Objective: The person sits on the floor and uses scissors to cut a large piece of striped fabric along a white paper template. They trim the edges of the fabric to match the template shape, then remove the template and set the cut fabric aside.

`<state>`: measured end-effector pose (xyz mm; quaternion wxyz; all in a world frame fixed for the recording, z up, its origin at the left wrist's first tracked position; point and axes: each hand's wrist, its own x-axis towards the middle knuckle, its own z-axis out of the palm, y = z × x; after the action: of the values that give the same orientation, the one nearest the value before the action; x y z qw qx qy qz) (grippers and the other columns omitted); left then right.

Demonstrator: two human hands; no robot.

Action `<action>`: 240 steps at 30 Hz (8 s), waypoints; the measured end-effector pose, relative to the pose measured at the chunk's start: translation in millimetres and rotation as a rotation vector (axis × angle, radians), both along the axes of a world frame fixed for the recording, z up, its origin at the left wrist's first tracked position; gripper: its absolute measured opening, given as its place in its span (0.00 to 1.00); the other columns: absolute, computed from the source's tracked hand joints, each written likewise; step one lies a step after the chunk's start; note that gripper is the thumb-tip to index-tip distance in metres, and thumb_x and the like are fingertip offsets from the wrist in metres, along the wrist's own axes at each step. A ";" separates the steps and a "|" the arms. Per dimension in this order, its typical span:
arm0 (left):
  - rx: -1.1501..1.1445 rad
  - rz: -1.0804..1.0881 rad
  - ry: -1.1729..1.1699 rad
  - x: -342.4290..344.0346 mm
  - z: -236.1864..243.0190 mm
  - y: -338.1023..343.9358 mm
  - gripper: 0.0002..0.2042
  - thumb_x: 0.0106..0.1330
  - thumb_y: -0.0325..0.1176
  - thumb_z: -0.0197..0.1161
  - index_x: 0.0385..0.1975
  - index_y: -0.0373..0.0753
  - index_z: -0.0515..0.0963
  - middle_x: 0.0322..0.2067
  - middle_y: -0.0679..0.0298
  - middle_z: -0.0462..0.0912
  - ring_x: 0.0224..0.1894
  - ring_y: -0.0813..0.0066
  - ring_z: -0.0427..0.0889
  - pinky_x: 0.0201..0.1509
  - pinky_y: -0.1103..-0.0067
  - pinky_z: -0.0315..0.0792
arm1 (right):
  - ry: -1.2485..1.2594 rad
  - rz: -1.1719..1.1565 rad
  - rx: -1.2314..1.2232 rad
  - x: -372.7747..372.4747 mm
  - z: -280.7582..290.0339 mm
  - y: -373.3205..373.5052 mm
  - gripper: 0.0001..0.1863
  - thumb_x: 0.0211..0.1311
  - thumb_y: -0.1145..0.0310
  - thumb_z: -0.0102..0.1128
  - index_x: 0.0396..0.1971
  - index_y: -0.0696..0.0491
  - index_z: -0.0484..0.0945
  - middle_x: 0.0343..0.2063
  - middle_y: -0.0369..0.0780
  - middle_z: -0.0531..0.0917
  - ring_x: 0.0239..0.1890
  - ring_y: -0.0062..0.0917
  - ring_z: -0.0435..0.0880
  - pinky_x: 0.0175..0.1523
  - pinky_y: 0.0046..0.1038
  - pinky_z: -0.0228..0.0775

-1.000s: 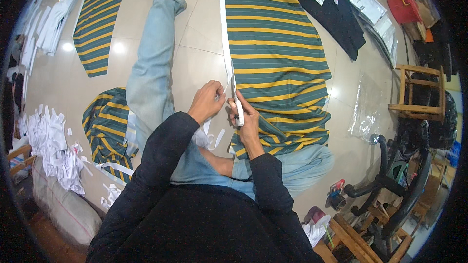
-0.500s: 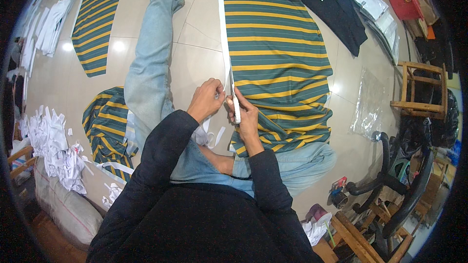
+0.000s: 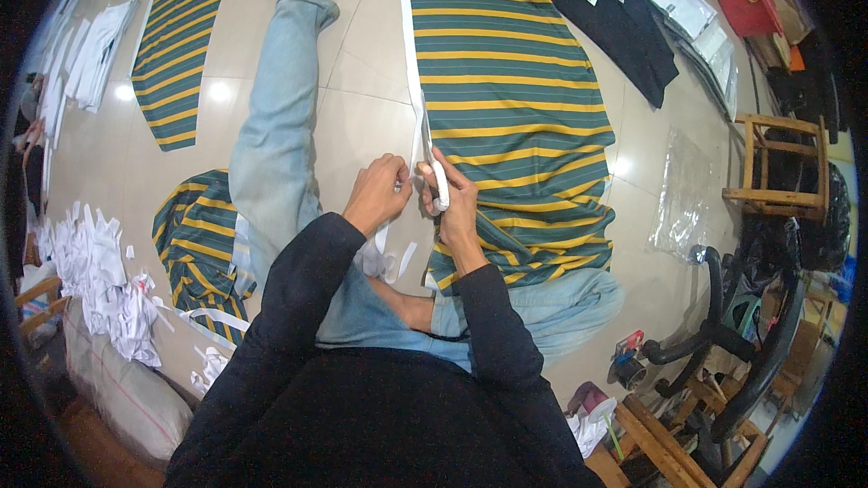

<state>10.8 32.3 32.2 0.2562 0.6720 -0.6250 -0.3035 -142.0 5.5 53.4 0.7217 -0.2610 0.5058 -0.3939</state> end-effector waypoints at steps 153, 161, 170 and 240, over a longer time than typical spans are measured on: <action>0.006 -0.396 -0.357 25.6 47.1 76.3 0.10 0.55 0.36 0.64 0.34 0.39 0.79 0.40 0.56 0.76 0.49 0.56 0.76 0.54 0.56 0.68 | 1.357 0.214 -1.046 -94.3 -22.7 -102.2 0.34 0.56 0.73 0.62 0.67 0.55 0.67 0.58 0.50 0.75 0.57 0.48 0.76 0.59 0.40 0.71; 0.310 -0.612 -0.053 69.1 177.9 180.4 0.24 0.65 0.42 0.64 0.57 0.36 0.72 0.62 0.49 0.71 0.70 0.48 0.63 0.71 0.49 0.57 | 1.235 0.116 -0.533 -188.1 39.0 67.0 0.30 0.54 0.83 0.60 0.62 0.60 0.73 0.49 0.46 0.80 0.48 0.34 0.83 0.54 0.28 0.73; -0.260 -0.211 -0.223 9.1 33.8 -69.5 0.40 0.71 0.47 0.59 0.75 0.34 0.47 0.75 0.52 0.52 0.78 0.52 0.48 0.78 0.55 0.44 | 1.001 -0.004 -0.930 -75.3 28.4 -97.3 0.29 0.61 0.78 0.59 0.64 0.60 0.68 0.57 0.50 0.77 0.59 0.43 0.78 0.62 0.36 0.69; 0.133 0.352 0.265 0.0 -1.4 -19.2 0.09 0.65 0.40 0.64 0.29 0.42 0.79 0.26 0.68 0.83 0.30 0.71 0.81 0.44 0.70 0.62 | -0.096 0.237 0.017 -37.0 -4.5 -7.7 0.28 0.65 0.73 0.66 0.65 0.54 0.73 0.45 0.39 0.86 0.27 0.13 0.78 0.26 0.14 0.68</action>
<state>10.8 13.1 30.8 0.3403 0.7401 -0.4379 -0.3803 -179.0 -2.2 48.9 0.7888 -0.2937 0.4396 -0.3136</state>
